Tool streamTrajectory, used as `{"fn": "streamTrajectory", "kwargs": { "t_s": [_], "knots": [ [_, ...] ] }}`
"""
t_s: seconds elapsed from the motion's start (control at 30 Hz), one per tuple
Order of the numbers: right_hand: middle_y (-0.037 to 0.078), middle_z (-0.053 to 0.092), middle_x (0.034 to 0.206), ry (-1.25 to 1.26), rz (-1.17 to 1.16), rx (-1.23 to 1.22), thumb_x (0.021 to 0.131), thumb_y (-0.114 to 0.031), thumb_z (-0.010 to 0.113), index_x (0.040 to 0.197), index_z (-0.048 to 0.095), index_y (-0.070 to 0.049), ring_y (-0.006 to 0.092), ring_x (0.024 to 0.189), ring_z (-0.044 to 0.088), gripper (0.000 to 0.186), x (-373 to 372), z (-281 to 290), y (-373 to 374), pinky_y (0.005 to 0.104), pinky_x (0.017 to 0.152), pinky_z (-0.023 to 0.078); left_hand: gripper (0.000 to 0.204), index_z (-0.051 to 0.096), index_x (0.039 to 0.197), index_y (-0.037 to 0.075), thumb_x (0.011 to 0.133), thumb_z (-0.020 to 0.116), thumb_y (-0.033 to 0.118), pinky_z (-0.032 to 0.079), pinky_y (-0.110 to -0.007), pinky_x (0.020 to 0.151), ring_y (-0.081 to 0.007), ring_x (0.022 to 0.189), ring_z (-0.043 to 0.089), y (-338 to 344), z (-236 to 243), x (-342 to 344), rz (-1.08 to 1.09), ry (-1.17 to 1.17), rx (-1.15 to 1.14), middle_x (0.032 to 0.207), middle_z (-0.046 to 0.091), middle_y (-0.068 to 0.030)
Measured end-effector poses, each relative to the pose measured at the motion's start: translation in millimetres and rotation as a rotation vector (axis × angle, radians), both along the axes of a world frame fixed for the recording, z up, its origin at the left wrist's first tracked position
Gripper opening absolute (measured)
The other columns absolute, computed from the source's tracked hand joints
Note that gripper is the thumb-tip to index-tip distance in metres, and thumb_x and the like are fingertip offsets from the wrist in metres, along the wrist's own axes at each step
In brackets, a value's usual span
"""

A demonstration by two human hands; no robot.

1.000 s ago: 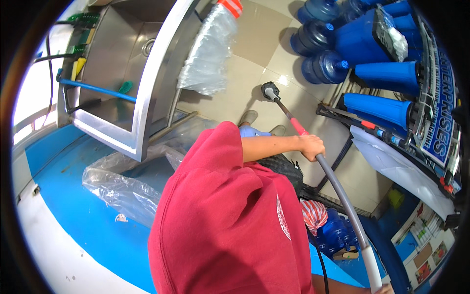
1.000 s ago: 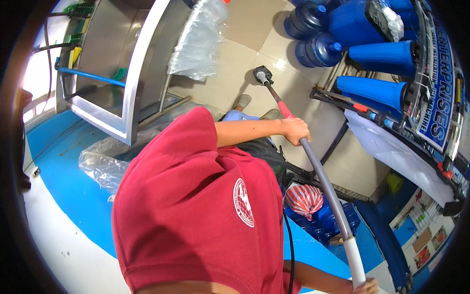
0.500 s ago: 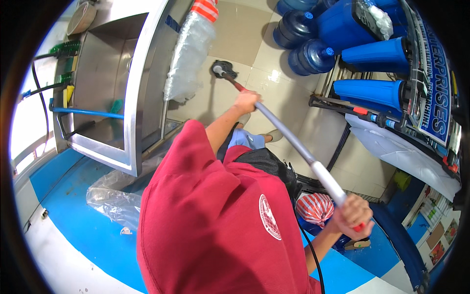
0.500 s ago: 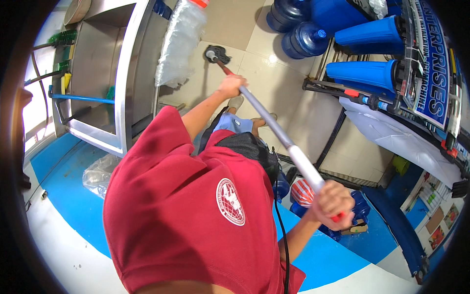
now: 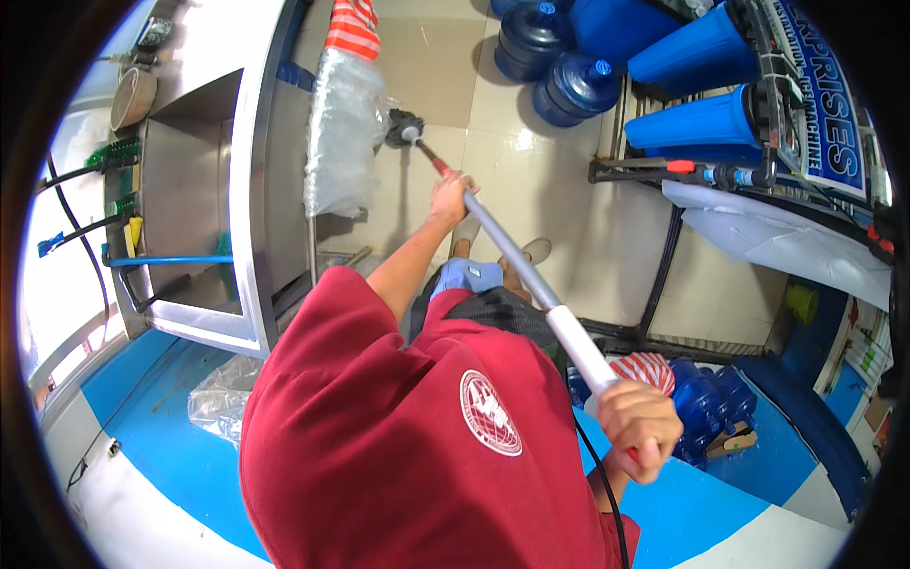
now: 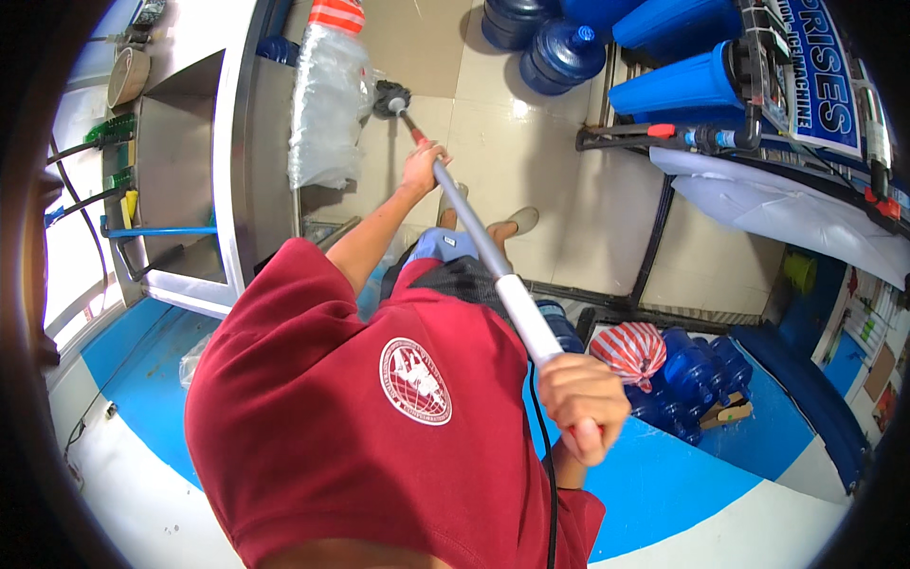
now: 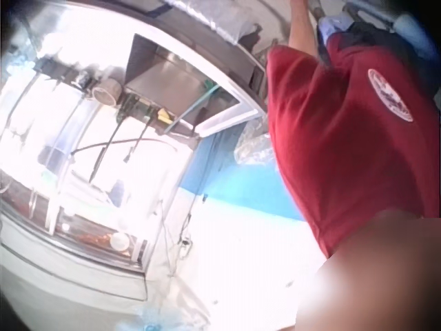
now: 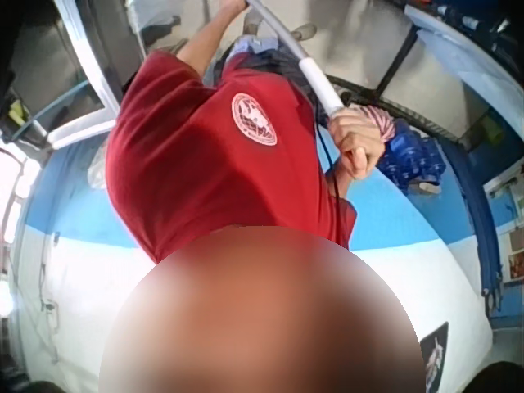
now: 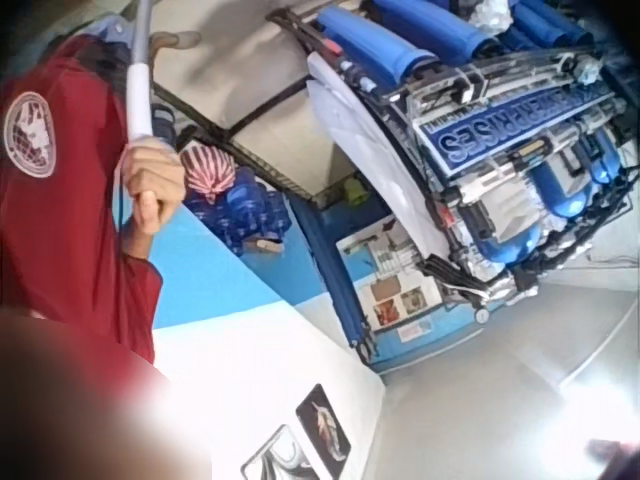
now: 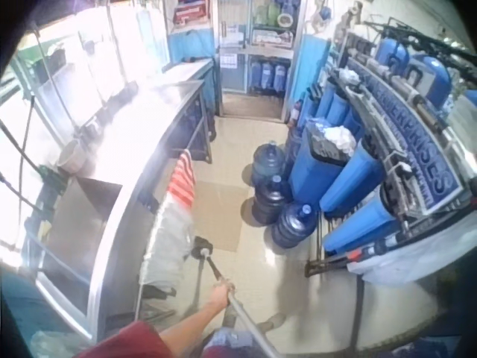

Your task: The person mops the tiled floor of a water refill station using a mop. They move around large water jugs and a stainless steel sink, then wring the mop in a bucket.

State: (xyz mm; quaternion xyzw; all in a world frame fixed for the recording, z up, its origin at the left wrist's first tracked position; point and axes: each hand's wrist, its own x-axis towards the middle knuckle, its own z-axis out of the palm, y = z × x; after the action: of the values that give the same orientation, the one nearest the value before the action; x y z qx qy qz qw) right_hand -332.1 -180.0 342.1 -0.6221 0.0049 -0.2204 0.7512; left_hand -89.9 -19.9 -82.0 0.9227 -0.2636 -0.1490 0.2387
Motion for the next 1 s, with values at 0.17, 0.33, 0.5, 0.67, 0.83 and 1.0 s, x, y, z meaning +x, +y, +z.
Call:
{"fn": "streamTrajectory", "kwargs": {
  "t_s": [0.17, 0.33, 0.5, 0.67, 0.83, 1.0],
  "knots": [
    [0.0, 0.043, 0.039, -0.268, -0.055, -0.084, 0.093, -0.021, 0.047, 0.045, 0.035, -0.012, 0.0117, 0.029, 0.038, 0.05, -44, 55, -21, 0.0253, 0.035, 0.035, 0.033, 0.067, 0.069, 0.008, 0.086, 0.064, 0.036, 0.051, -0.044, 0.078, -0.0326, 0.081, 0.065, -62, 70, -25, -0.264, -0.007, -0.193, 0.08, 0.068, -0.011],
    [-0.003, 0.038, 0.043, -0.348, -0.243, -0.198, 0.101, -0.044, 0.031, 0.058, 0.039, -0.013, 0.0092, 0.036, 0.039, 0.054, -96, 120, -26, 0.0273, 0.042, 0.04, 0.03, 0.067, 0.067, 0.011, 0.086, 0.061, 0.034, 0.052, -0.046, 0.073, -0.0336, 0.076, 0.065, -122, 120, -74, -0.483, 0.097, -0.332, 0.07, 0.065, -0.0129],
    [-0.004, 0.037, 0.043, -0.374, -0.438, -0.337, 0.101, -0.041, 0.032, 0.057, 0.034, -0.012, 0.0106, 0.037, 0.038, 0.052, -124, 139, -11, 0.0286, 0.042, 0.04, 0.026, 0.063, 0.069, 0.012, 0.084, 0.062, 0.033, 0.05, -0.046, 0.068, -0.0317, 0.072, 0.063, -169, 117, -101, -0.807, 0.083, -0.479, 0.068, 0.063, -0.0102],
    [-0.004, 0.033, 0.042, -0.064, -0.868, -0.312, 0.101, -0.019, 0.037, 0.052, 0.032, -0.017, 0.0094, 0.035, 0.032, 0.049, -152, 104, -23, 0.0259, 0.049, 0.04, 0.016, 0.065, 0.075, 0.012, 0.074, 0.066, 0.028, 0.052, -0.047, 0.07, -0.0342, 0.078, 0.065, -216, 81, -126, -0.945, 0.195, -0.283, 0.072, 0.066, -0.0117],
    [-0.002, 0.023, 0.044, 0.031, -1.033, -0.151, 0.102, -0.018, 0.032, 0.054, 0.027, -0.018, 0.009, 0.04, 0.025, 0.048, -178, 82, -57, 0.0268, 0.054, 0.036, 0.018, 0.069, 0.081, 0.012, 0.07, 0.067, 0.026, 0.053, -0.048, 0.073, -0.0341, 0.085, 0.067, -220, 48, -154, -0.932, 0.291, -0.096, 0.081, 0.068, -0.0144],
    [-0.002, 0.026, 0.043, -0.023, -0.709, 0.071, 0.102, -0.017, 0.033, 0.054, 0.028, -0.019, 0.0088, 0.041, 0.027, 0.048, -161, 47, -108, 0.0267, 0.056, 0.034, 0.02, 0.07, 0.083, 0.013, 0.068, 0.068, 0.027, 0.054, -0.048, 0.076, -0.0335, 0.086, 0.067, -179, 22, -125, -0.743, 0.307, -0.104, 0.086, 0.069, -0.0156]
  ]
}}
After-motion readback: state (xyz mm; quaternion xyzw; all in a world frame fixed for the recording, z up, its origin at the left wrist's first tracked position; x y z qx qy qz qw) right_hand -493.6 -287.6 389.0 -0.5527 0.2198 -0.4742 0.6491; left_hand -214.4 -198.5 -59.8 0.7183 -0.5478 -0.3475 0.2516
